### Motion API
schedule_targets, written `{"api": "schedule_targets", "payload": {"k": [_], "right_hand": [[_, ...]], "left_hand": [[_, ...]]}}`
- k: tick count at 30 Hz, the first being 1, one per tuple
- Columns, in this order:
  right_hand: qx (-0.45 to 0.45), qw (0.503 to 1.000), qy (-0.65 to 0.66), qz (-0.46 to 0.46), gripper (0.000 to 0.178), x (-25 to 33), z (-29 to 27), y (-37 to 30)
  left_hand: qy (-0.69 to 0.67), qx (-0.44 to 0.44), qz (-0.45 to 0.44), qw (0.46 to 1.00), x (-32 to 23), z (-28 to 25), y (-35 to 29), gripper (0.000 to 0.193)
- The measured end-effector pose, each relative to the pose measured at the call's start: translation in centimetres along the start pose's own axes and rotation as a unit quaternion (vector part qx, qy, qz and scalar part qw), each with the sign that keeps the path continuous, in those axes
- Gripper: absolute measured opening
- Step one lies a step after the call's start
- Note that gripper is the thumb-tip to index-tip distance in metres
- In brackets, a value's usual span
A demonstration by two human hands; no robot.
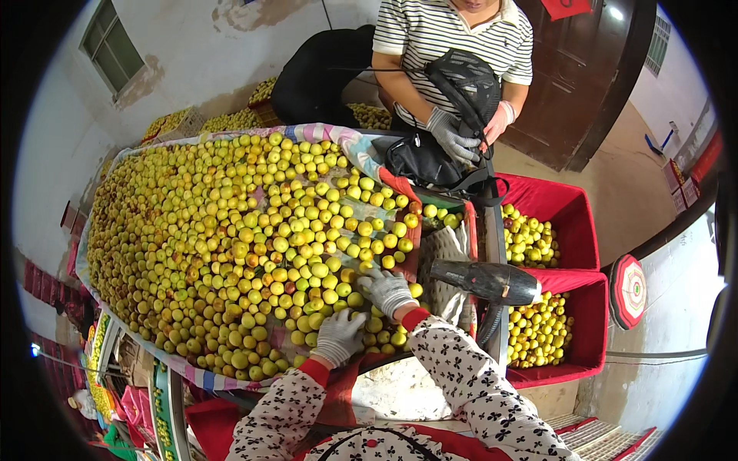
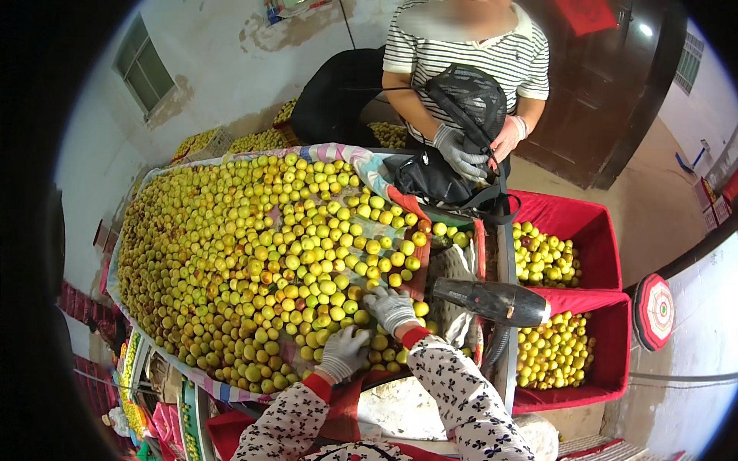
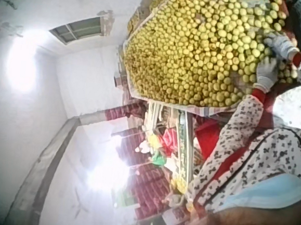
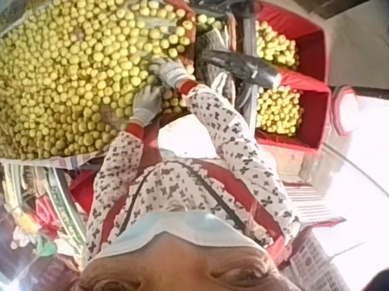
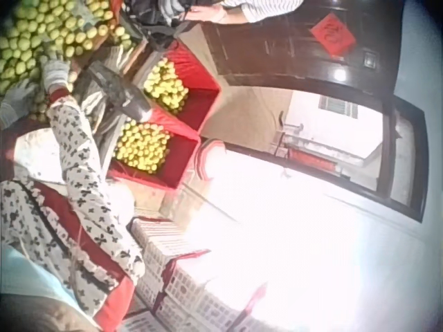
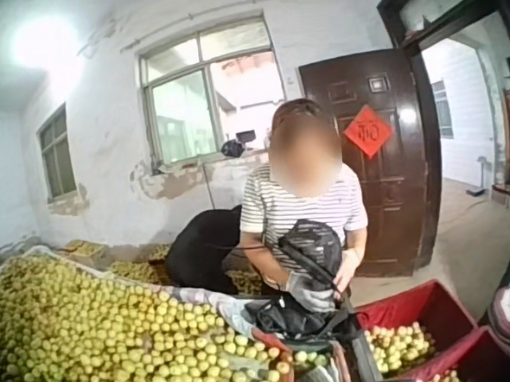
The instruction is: The person sorts green plums from a large pile on a table into red bins using gloved hands. They repeatedly pick up handfuls of plums, inspect them, and place them into the bins while other workers assist nearby.
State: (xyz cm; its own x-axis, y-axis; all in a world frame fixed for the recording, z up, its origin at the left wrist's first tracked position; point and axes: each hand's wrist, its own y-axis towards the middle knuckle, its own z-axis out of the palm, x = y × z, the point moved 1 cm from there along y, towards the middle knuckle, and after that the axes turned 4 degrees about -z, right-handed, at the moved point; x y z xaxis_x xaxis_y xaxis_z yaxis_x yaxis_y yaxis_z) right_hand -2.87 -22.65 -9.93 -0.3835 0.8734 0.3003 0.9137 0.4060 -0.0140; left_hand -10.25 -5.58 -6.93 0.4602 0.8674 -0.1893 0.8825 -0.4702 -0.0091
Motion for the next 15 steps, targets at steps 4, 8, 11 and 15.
{"api": "schedule_targets", "payload": {"k": [4,8,11,15], "right_hand": [[-0.179,0.971,0.15,0.047,0.04,0.4,-3.0,-4.3],[-0.051,0.536,0.821,0.189,0.04,2.1,-1.2,-7.9],[0.069,0.371,0.915,0.143,0.06,3.4,2.2,-9.6],[0.015,0.443,0.893,0.082,0.047,2.3,-1.1,-11.5]], "left_hand": [[-0.27,-0.103,-0.103,0.952,0.5,-1.6,-1.1,0.047],[-0.411,-0.216,-0.102,0.88,-0.9,-3.4,-1.4,0.054],[-0.248,-0.164,0.05,0.953,-2.3,-4.8,-0.9,0.057],[-0.043,-0.059,-0.093,0.993,1.5,-3.3,-3.1,0.063]]}}
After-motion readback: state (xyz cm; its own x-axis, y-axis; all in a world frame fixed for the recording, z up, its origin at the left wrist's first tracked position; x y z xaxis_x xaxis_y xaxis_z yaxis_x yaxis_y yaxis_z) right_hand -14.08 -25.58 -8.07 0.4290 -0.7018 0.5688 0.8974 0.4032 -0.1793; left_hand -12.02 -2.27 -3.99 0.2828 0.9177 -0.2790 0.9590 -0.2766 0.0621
